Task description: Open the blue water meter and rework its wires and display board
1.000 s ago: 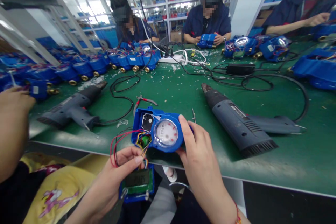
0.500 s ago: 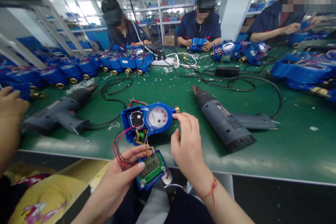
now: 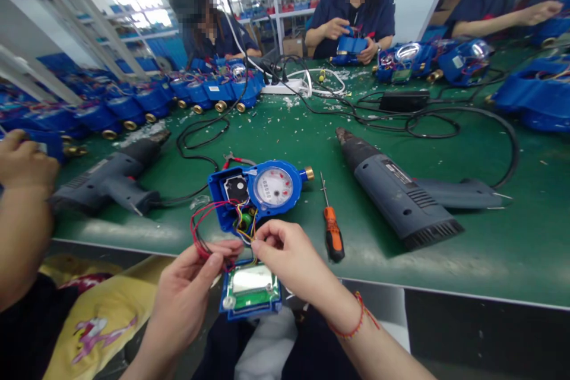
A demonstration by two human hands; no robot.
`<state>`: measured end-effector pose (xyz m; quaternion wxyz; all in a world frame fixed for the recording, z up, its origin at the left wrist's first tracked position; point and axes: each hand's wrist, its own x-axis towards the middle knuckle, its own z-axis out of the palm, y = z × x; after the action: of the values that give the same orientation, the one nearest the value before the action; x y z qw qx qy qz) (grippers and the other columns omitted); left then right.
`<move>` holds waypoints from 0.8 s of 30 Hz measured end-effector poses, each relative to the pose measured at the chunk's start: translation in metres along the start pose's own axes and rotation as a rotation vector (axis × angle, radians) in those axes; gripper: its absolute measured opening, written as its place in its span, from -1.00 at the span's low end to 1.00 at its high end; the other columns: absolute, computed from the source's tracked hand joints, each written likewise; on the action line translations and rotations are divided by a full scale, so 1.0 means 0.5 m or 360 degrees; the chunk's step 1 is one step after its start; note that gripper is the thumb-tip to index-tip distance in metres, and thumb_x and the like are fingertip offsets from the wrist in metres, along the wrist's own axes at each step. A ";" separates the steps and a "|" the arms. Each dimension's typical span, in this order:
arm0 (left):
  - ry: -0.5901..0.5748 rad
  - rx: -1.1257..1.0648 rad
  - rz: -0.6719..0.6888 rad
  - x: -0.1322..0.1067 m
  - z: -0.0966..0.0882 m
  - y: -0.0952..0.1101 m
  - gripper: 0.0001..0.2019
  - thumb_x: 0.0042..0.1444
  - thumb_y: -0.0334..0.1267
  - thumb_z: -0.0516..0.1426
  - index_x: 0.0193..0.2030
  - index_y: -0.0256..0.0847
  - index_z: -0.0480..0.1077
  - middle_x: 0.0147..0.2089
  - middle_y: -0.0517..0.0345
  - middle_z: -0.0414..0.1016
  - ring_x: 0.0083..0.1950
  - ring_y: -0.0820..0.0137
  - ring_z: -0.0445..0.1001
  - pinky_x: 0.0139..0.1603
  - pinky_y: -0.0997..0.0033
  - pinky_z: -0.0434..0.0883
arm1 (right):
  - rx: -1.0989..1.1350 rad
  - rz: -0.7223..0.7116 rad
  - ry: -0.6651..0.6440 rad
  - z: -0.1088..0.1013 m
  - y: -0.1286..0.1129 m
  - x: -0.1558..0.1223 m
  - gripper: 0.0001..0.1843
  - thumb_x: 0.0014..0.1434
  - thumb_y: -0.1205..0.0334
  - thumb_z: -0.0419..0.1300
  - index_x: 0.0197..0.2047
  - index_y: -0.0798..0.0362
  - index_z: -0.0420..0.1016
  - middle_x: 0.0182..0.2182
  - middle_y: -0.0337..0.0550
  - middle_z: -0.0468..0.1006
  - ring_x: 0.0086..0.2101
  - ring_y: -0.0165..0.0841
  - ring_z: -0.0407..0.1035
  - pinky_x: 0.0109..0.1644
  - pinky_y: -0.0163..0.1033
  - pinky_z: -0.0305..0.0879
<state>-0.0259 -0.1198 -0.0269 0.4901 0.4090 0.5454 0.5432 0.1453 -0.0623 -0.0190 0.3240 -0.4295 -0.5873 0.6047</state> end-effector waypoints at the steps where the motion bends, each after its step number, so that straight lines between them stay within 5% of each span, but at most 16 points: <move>1: 0.0098 0.0033 0.0040 0.001 0.000 0.003 -0.86 0.10 -0.14 0.30 -0.27 -0.14 0.60 -0.19 0.12 0.68 -0.13 0.36 0.58 -0.04 0.47 0.45 | 0.0042 0.0024 -0.0016 0.001 0.002 -0.001 -0.77 0.13 0.11 0.17 -0.37 0.13 0.39 -0.54 -0.28 0.35 -0.52 -0.51 0.16 -0.45 -0.39 0.07; 9: 0.0291 -0.0255 -0.0023 0.018 0.014 0.026 -0.77 -0.08 -0.12 0.41 -0.41 -0.20 0.54 -0.53 0.27 0.60 -0.51 0.55 0.50 -0.42 0.65 0.45 | 0.0182 0.0092 -0.0019 0.003 0.006 -0.008 -0.65 0.10 -0.03 0.18 -0.36 0.14 0.34 -0.52 -0.27 0.31 -0.50 -0.51 0.13 -0.45 -0.39 0.06; 19: 0.0148 -0.0335 -0.0227 0.009 0.019 0.049 -0.67 -0.06 0.03 0.37 -0.44 -0.24 0.54 -0.50 0.11 0.66 -0.52 0.47 0.57 -0.48 0.62 0.47 | -0.0153 -0.0112 0.0204 -0.001 0.008 -0.021 -0.81 0.13 0.16 0.17 -0.33 0.11 0.49 -0.50 -0.20 0.43 -0.47 -0.42 0.27 -0.41 -0.31 0.20; 24: 0.0088 -0.0302 -0.0220 0.002 0.019 0.046 -0.68 -0.03 0.02 0.35 -0.44 -0.22 0.52 -0.49 0.13 0.65 -0.54 0.45 0.57 -0.51 0.59 0.48 | -0.0652 -0.0766 0.0586 0.013 -0.019 -0.052 -0.89 0.20 0.38 0.14 -0.24 0.06 0.49 -0.26 -0.11 0.55 -0.18 -0.30 0.38 -0.10 -0.18 0.30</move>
<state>-0.0189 -0.1151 -0.0035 0.5477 0.3069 0.5318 0.5684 0.1494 -0.0875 -0.0064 0.4646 -0.4366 -0.7123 0.2934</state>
